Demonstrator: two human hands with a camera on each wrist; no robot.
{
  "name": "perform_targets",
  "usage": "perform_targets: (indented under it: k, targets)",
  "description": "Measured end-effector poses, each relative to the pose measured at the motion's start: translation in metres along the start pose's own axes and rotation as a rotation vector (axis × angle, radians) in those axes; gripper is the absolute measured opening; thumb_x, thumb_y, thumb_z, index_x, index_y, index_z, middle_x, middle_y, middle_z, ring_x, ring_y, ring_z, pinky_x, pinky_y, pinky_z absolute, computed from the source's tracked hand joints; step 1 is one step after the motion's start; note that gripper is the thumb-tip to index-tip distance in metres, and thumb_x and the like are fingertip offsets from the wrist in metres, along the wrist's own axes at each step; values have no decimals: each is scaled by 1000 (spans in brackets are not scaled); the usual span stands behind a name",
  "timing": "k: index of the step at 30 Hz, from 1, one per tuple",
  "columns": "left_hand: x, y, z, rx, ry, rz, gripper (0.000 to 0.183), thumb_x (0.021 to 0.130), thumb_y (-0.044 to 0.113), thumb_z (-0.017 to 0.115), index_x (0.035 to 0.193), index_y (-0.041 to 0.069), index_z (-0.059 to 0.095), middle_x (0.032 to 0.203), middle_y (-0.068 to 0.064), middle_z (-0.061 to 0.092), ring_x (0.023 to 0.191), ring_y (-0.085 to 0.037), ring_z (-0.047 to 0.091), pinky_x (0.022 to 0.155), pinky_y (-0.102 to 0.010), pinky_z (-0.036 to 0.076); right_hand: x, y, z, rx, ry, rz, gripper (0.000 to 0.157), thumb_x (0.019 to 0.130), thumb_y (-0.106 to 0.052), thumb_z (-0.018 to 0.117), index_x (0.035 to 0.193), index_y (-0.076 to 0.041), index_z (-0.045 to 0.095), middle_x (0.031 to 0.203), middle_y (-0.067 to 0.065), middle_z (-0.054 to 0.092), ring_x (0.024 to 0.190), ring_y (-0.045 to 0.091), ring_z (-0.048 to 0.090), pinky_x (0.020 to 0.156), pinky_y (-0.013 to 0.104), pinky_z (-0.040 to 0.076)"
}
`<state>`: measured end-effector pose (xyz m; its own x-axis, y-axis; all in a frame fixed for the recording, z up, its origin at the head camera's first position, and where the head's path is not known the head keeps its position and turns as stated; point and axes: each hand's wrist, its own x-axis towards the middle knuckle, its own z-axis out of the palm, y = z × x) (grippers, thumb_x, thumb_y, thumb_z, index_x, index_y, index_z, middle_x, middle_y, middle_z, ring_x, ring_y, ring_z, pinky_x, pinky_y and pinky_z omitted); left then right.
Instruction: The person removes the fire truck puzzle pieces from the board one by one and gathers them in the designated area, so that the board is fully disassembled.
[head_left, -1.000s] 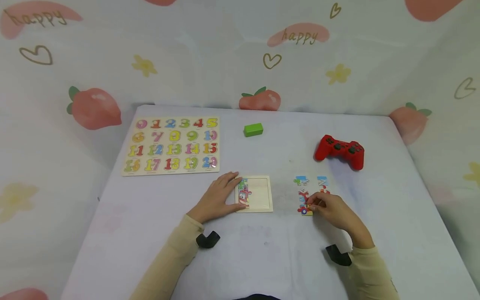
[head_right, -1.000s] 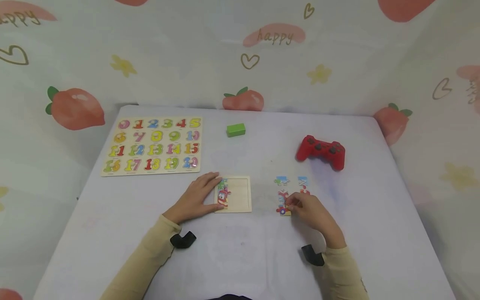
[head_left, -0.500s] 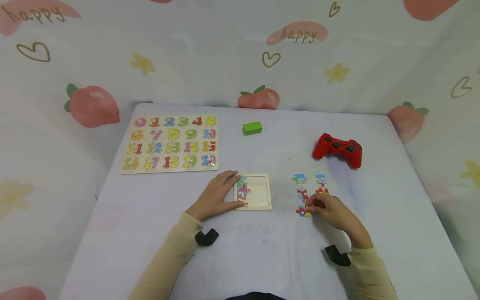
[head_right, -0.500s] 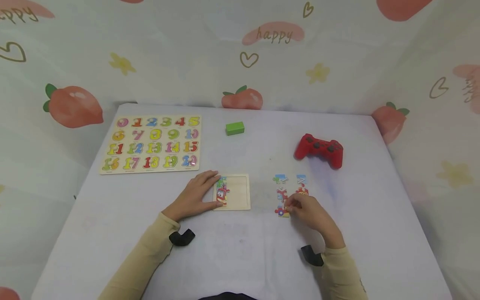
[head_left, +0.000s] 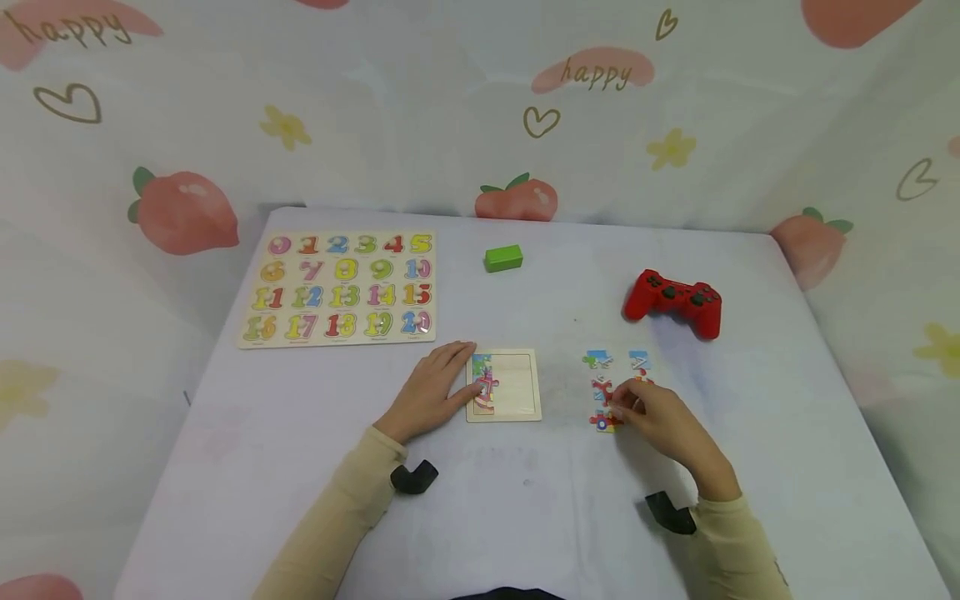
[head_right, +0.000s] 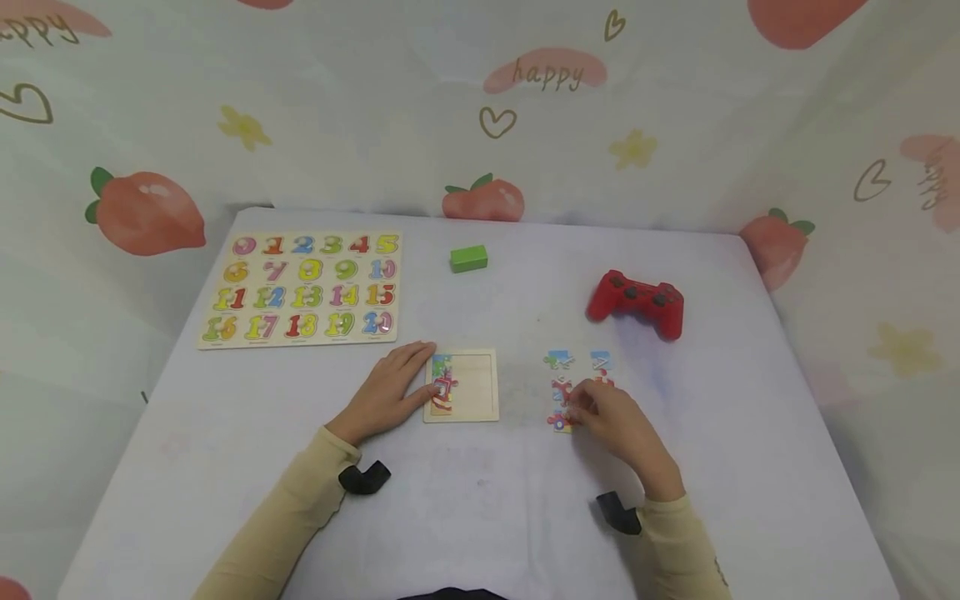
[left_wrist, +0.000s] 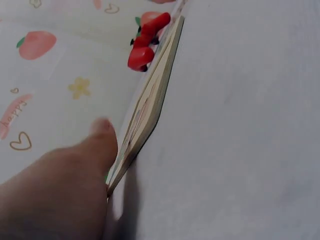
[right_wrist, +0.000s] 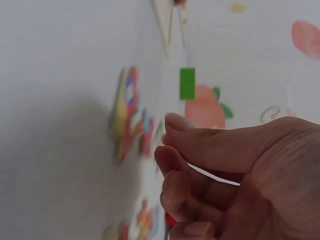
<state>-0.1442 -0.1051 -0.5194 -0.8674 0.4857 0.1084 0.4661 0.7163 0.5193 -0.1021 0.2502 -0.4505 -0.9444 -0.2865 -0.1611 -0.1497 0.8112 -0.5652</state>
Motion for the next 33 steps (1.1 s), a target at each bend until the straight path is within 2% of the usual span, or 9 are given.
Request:
perform_targets:
  k: [6,11,16,22,33]
  targets:
    - [-1,2,6,31,86,-12,64,96,48,50,147,13,38,145,-3,42,136,-20,36,106,-43,37,21,-30,14,-5,8,-48,9,87,-11,69,95,-9,64,76,-4,59,64,10,50,55,23,44]
    - [-2,6,4,17,102,-15,59,95,44,55,142,10,45,143,-4,44,134,-21,36,107,-44,36,52,-71,39,16,16,-132,10,88,-14,70,95,-10,65,82,-2,60,69,10,51,61,25,45]
    - [0,6,4,21,112,-9,57,95,43,56,141,11,48,142,-4,44,135,-22,34,108,-45,34,81,-99,65,-37,10,-182,13,89,-17,68,99,-9,66,90,1,61,76,12,56,69,27,49]
    - [2,7,3,14,116,-5,57,94,43,56,140,11,49,141,-3,45,136,-24,33,108,-47,33,94,-109,82,-102,21,-186,20,90,-20,68,105,-8,65,94,3,59,81,16,59,73,32,51]
    - [2,8,1,-32,113,-33,57,93,44,59,139,11,51,138,-1,47,134,-22,34,110,-45,32,95,-109,87,2,62,-166,17,87,-17,70,98,-7,63,91,4,59,80,17,57,74,33,50]
